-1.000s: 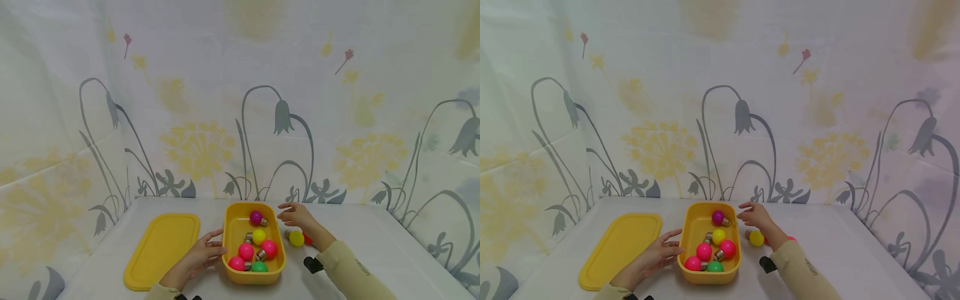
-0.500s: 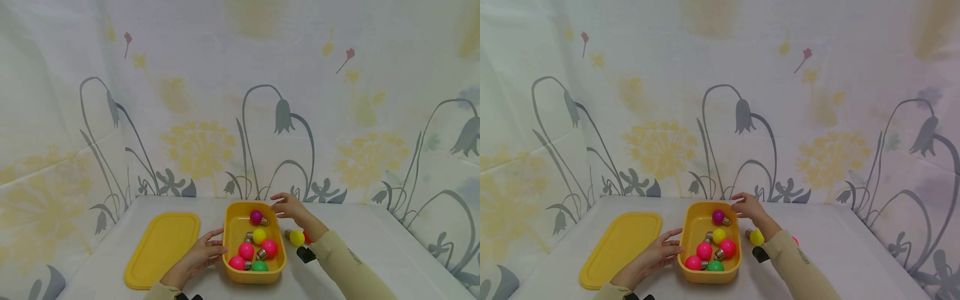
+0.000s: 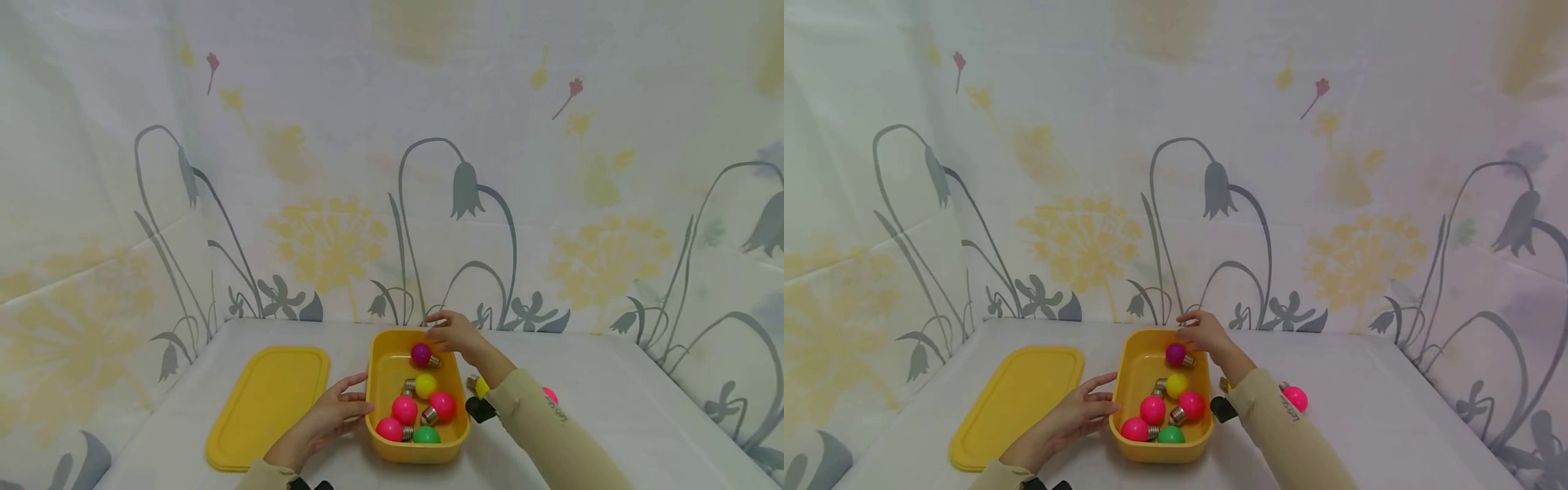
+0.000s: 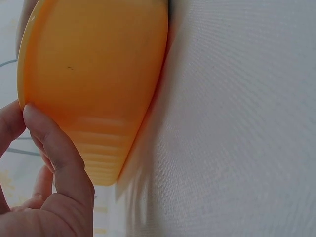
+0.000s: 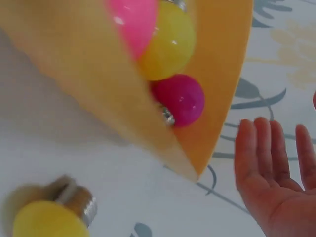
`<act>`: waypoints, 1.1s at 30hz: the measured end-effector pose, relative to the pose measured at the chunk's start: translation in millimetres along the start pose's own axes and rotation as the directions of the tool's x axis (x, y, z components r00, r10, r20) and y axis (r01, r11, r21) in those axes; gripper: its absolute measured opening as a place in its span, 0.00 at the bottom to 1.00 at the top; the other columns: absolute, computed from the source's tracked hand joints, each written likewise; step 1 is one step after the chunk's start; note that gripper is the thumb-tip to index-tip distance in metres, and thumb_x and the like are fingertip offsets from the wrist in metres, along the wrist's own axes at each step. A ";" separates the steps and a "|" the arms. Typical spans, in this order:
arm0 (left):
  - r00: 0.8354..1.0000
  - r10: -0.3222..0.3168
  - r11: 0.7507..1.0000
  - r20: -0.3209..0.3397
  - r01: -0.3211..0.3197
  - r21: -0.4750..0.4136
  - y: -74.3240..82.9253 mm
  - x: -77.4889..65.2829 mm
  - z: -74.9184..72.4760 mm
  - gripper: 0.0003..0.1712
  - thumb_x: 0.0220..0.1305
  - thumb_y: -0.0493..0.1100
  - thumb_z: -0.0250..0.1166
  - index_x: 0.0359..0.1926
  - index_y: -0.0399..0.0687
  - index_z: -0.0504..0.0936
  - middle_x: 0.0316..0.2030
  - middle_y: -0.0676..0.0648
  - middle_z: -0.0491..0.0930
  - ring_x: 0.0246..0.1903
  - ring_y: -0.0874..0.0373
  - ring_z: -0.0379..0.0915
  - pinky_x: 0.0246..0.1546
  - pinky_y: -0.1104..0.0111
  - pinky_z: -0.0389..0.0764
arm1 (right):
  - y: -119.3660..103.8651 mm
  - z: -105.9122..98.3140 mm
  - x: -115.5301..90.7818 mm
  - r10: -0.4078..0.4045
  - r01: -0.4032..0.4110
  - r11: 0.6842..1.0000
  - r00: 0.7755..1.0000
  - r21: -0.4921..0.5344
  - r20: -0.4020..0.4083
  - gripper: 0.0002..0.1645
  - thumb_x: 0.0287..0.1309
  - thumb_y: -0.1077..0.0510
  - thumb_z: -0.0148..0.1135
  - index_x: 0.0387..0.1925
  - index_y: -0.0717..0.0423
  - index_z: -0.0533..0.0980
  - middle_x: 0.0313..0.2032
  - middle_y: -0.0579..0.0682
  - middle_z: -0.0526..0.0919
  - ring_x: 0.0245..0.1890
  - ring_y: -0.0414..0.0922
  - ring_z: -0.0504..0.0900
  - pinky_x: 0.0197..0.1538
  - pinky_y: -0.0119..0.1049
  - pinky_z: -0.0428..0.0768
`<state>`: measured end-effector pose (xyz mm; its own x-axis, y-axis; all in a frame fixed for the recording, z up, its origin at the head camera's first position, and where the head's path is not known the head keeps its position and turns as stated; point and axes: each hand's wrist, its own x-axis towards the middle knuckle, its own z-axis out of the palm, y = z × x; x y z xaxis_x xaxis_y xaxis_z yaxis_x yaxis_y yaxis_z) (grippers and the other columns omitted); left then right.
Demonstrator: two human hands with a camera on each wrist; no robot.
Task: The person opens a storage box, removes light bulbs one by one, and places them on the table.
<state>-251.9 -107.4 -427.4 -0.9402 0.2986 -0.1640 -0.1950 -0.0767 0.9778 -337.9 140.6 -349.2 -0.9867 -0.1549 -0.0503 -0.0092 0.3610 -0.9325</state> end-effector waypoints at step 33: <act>0.999 -0.019 1.000 -0.031 0.019 -0.020 -1.2 1.9 -0.3 0.37 0.58 0.33 0.64 0.67 0.40 0.60 0.42 0.40 0.76 0.33 0.58 0.76 0.38 0.67 0.80 | 15.6 43.3 28.9 0.085 -0.087 0.995 0.995 0.043 0.046 0.20 0.55 0.60 0.63 0.49 0.62 0.73 0.40 0.56 0.80 0.43 0.56 0.79 0.53 0.54 0.71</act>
<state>-253.5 -107.0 -428.9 -0.9444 0.2703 -0.1869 -0.2180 -0.0897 0.9718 -359.5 101.9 -380.6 -0.9753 -0.1662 -0.1456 0.0834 0.3332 -0.9392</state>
